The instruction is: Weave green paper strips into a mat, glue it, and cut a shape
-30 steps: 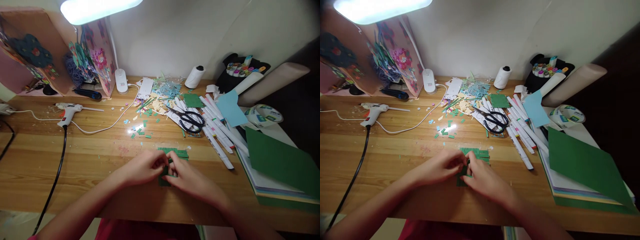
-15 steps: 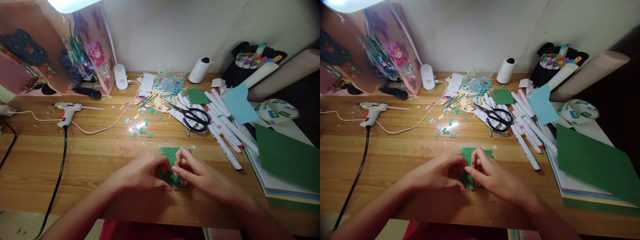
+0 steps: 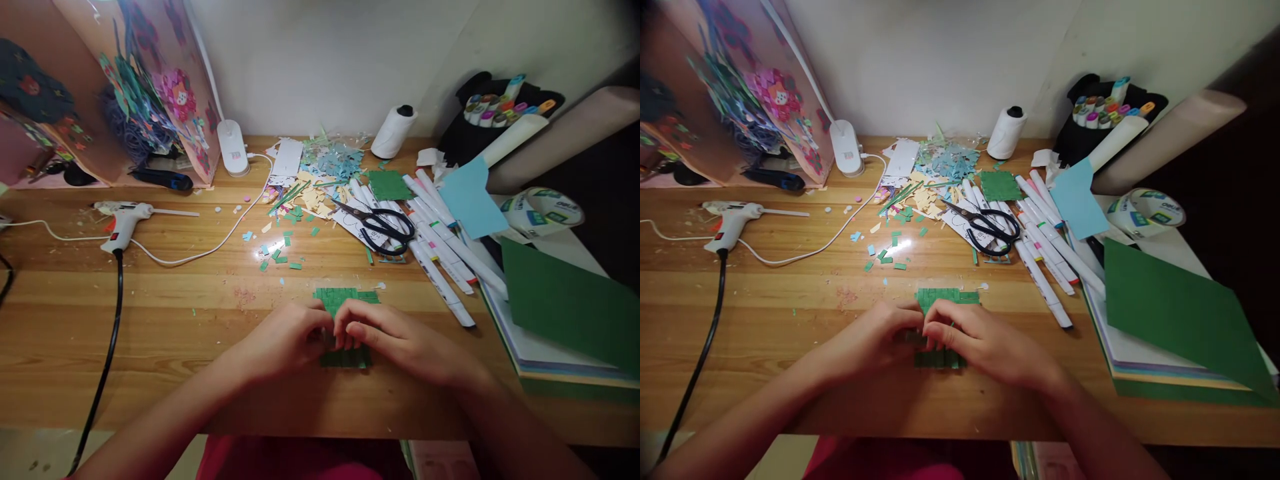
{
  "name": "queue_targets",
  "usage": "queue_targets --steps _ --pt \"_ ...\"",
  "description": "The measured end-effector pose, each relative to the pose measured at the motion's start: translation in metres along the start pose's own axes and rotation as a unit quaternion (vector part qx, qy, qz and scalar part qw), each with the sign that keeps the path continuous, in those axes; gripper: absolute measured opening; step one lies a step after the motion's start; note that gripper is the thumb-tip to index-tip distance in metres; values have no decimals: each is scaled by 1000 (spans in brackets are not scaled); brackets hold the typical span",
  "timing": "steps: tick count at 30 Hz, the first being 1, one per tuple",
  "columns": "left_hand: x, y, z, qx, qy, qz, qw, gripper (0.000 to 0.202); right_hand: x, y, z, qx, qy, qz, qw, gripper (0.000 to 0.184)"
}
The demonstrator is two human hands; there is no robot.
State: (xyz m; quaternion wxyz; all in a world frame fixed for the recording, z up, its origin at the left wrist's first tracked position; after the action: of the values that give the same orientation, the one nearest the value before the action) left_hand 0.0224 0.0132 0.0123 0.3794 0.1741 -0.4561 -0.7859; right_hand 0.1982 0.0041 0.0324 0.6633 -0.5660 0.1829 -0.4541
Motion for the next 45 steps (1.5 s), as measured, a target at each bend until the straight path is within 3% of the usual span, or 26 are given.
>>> queue_targets --steps 11,17,29,36,45 --pt "1 9 3 -4 -17 8 1000 18 -3 6 -6 37 10 16 999 6" --pt "-1 7 7 -14 -16 9 1000 13 -2 12 -11 172 32 36 984 29" --pt "1 8 11 7 -26 9 1000 15 -6 9 -18 219 46 69 972 15" --pt "0 8 10 -13 -31 3 999 17 -10 18 -16 112 70 6 991 5" --pt "2 9 9 -18 -37 9 999 17 -15 29 -15 -45 137 -77 987 14"
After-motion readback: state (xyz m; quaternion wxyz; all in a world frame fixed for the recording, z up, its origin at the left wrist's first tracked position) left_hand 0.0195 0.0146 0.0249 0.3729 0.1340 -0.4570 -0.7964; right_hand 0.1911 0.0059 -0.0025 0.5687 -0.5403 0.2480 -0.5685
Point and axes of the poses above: each hand's wrist, its own x-axis away from the middle knuckle, its own z-axis out of the back of the hand, y = z × x, the point moved 2 cm from there along -x, towards the middle knuckle, and after that the axes turned 11 degrees about y, right-handed, at the moved point
